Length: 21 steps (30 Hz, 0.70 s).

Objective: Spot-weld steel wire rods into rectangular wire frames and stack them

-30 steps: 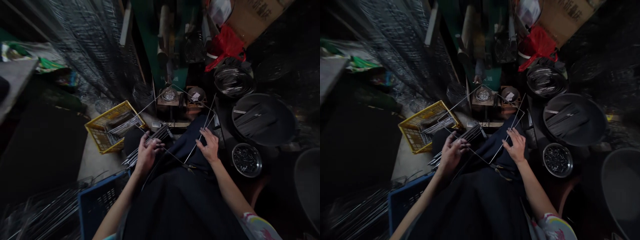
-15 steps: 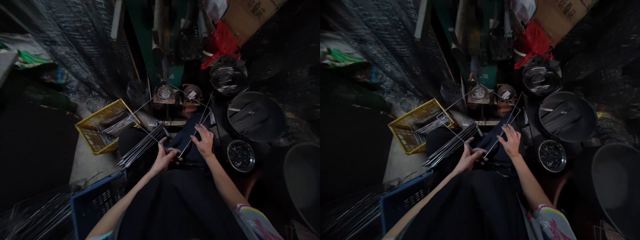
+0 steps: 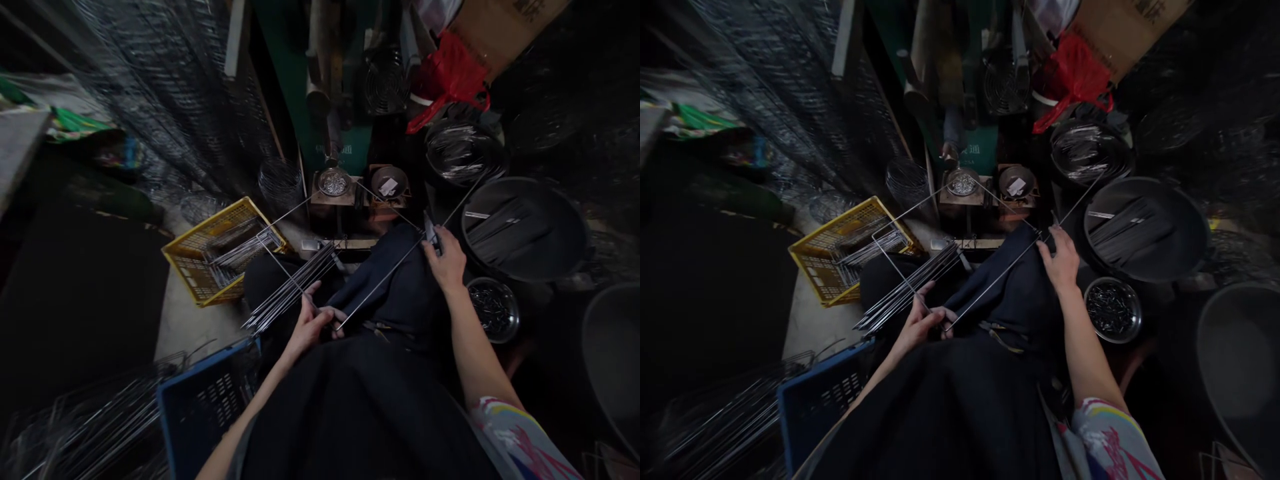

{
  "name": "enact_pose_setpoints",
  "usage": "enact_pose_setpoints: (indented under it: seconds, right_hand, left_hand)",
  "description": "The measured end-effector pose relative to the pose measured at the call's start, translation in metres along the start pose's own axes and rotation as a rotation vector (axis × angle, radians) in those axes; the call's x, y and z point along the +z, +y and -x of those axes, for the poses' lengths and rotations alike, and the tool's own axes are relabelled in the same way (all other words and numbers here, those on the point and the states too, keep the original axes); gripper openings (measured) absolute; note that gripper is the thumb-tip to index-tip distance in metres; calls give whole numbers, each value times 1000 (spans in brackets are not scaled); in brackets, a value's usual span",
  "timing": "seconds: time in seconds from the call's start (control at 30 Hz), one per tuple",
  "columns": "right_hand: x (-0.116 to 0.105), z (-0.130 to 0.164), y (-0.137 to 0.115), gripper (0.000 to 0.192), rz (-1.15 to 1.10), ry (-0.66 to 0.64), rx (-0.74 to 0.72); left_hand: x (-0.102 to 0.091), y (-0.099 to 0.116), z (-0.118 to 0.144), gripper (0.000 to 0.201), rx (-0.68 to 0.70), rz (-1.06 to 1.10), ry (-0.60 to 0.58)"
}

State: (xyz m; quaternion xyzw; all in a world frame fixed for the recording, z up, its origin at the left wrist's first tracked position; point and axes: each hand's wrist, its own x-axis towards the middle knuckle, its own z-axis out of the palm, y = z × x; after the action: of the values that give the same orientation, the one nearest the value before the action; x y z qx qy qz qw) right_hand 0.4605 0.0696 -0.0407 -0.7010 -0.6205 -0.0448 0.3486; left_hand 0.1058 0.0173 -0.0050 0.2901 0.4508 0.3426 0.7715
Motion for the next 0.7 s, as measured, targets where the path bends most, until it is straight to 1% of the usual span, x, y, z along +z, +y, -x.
enact_pose_setpoints:
  seconds: [0.17,0.33,0.5,0.6,0.7]
  right_hand:
    - [-4,6,6,46,26,32,110]
    - [-3,18,5,46,7,-12,141]
    - [-10,22,3,46,-27,8,167]
    - [-19,21,-8,45,-52,2,133]
    - [-27,21,-31,46,-108,-45,-12]
  left_hand:
    - [-5,6,4,83,-29,-37,-7]
    - [-5,14,-1,88,-30,-60,-4]
    - [-5,18,-4,88,-15,-143,1]
    - [-5,20,-3,92,-12,-162,12]
    - [-12,24,-1,98,-55,-127,-26]
